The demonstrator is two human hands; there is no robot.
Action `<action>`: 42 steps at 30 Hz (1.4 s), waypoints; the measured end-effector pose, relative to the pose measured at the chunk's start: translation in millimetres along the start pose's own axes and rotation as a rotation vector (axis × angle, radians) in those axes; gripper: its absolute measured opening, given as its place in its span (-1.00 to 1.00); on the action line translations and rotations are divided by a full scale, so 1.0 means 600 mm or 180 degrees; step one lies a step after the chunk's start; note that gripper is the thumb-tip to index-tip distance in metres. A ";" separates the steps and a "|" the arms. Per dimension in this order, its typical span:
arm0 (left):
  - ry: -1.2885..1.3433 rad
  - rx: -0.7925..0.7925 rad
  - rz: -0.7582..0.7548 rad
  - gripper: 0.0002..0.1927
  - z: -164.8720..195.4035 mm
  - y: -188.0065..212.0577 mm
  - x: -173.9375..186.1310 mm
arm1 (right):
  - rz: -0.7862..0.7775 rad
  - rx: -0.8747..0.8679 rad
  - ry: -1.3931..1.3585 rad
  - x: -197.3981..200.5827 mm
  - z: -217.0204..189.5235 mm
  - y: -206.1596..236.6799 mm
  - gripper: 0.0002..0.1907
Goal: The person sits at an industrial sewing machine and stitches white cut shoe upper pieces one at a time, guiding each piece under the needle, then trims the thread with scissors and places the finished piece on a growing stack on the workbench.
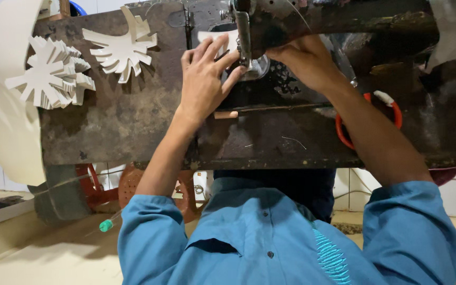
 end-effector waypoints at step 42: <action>0.0051 -0.0198 0.0345 -0.56 0.164 0.083 -0.009 | -0.0224 0.0342 -0.0506 -0.004 -0.005 -0.002 -0.82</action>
Point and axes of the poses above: each hand's wrist, its own y-axis away from the middle knuckle, its own x-axis out of the back of the hand, z = x × y, the point moved 5 cm from there along -y, towards the middle knuckle
